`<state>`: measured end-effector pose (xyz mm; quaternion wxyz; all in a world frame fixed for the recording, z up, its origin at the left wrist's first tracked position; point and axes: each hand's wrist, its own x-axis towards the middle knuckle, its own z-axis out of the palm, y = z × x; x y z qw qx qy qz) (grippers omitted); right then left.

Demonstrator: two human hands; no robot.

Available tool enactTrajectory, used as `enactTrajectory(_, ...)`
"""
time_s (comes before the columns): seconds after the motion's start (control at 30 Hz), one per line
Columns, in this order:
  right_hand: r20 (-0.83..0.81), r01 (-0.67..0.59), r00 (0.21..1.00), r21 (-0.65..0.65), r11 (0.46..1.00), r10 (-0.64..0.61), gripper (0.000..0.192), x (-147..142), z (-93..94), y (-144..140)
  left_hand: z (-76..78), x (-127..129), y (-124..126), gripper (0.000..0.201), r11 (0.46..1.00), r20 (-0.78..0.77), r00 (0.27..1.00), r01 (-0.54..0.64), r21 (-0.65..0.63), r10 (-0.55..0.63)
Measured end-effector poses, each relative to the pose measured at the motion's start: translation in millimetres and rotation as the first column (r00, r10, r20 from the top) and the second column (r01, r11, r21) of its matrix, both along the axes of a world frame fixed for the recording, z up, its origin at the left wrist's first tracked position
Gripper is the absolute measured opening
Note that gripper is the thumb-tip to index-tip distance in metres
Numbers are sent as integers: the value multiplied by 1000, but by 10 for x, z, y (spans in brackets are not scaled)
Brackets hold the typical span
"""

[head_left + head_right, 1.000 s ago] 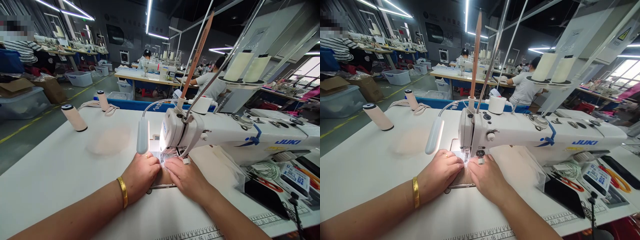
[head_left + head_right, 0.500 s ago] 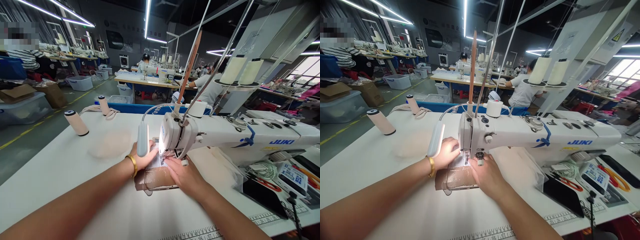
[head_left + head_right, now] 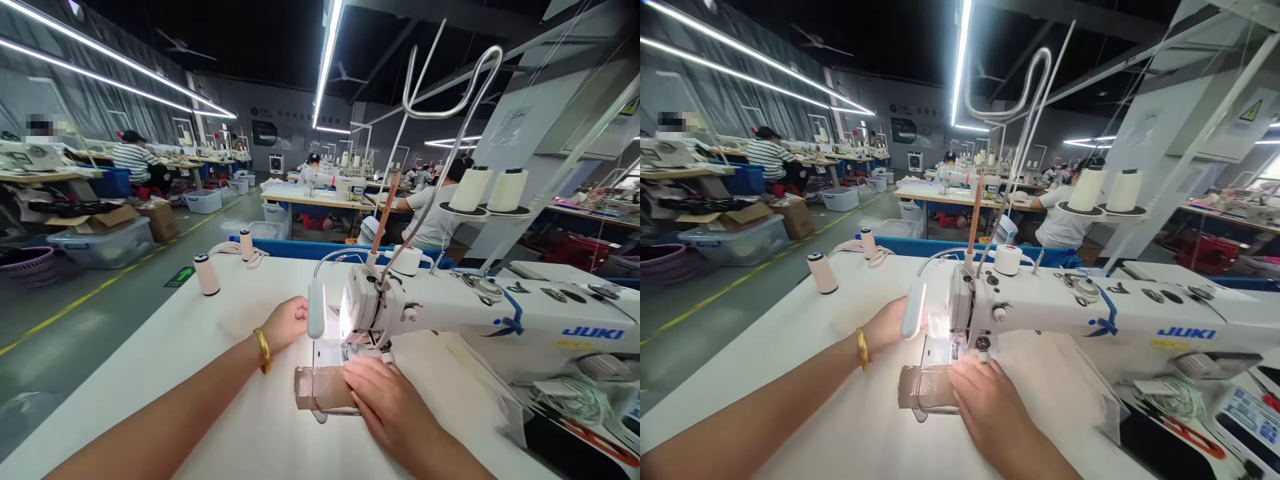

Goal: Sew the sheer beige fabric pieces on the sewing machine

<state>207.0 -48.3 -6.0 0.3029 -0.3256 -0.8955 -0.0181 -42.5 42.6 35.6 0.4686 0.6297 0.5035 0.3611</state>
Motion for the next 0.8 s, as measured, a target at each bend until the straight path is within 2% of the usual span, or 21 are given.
enactTrajectory(0.1, -81, -153, 986, -126, 980, 144, 33, -125, 132, -92, 175, -209, -261, 34, 997, 18, 1000, 10, -75, -9)
enactTrajectory(0.17, -147, -220, 971, -218, 951, 191, 34, -247, 228, -152, 261, -320, -412, 36, 992, 24, 1000, 16, -123, -14)
enactTrajectory(0.27, -268, -215, 955, -317, 924, 130, 39, -451, 360, -222, 372, -441, -624, 37, 979, 23, 996, 84, -187, -81)
enactTrajectory(0.33, -325, -196, 943, -375, 906, 70, 49, -579, 450, -236, 445, -493, -779, 32, 964, 5, 985, 171, -205, -173)
enactTrajectory(0.37, -344, -208, 937, -430, 879, 53, 55, -636, 497, -228, 480, -512, -862, 28, 952, -8, 973, 223, -208, -229)
enactTrajectory(0.4, -356, -241, 933, -507, 827, 53, 62, -690, 541, -207, 514, -530, -945, 23, 939, -23, 958, 273, -209, -284)
enactTrajectory(0.43, -367, -292, 928, -600, 745, 69, 69, -740, 579, -173, 544, -548, -1026, 18, 923, -37, 942, 320, -212, -335)
enactTrajectory(0.47, -385, -354, 918, -690, 632, 94, 77, -788, 604, -128, 570, -570, -1099, 14, 905, -48, 924, 359, -228, -379)
enactTrajectory(0.57, -486, -507, 861, -839, 197, 150, 82, -926, 577, 51, 628, -680, -1230, 10, 851, -62, 887, 417, -320, -458)
enactTrajectory(0.6, -518, -531, 843, -845, 65, 145, 77, -969, 537, 111, 643, -736, -1235, 11, 844, -67, 884, 416, -339, -462)
enactTrajectory(0.63, -538, -538, 834, -842, -37, 123, 71, -1009, 490, 168, 656, -799, -1220, 12, 847, -74, 887, 408, -341, -457)
enactTrajectory(0.67, -546, -537, 833, -837, -107, 90, 63, -1047, 442, 218, 666, -870, -1186, 14, 860, -86, 894, 393, -325, -441)
enactTrajectory(0.7, -552, -541, 833, -829, -138, 46, 55, -1083, 400, 263, 674, -943, -1134, 15, 881, -101, 905, 370, -296, -413)
enactTrajectory(0.73, -567, -563, 824, -816, -127, -8, 48, -1119, 369, 305, 676, -1016, -1069, 17, 902, -113, 918, 340, -265, -379)
enactTrajectory(0.8, -631, -638, 768, -769, -36, -113, 39, -1204, 349, 384, 659, -1149, -910, 21, 949, -148, 949, 248, -193, -278)
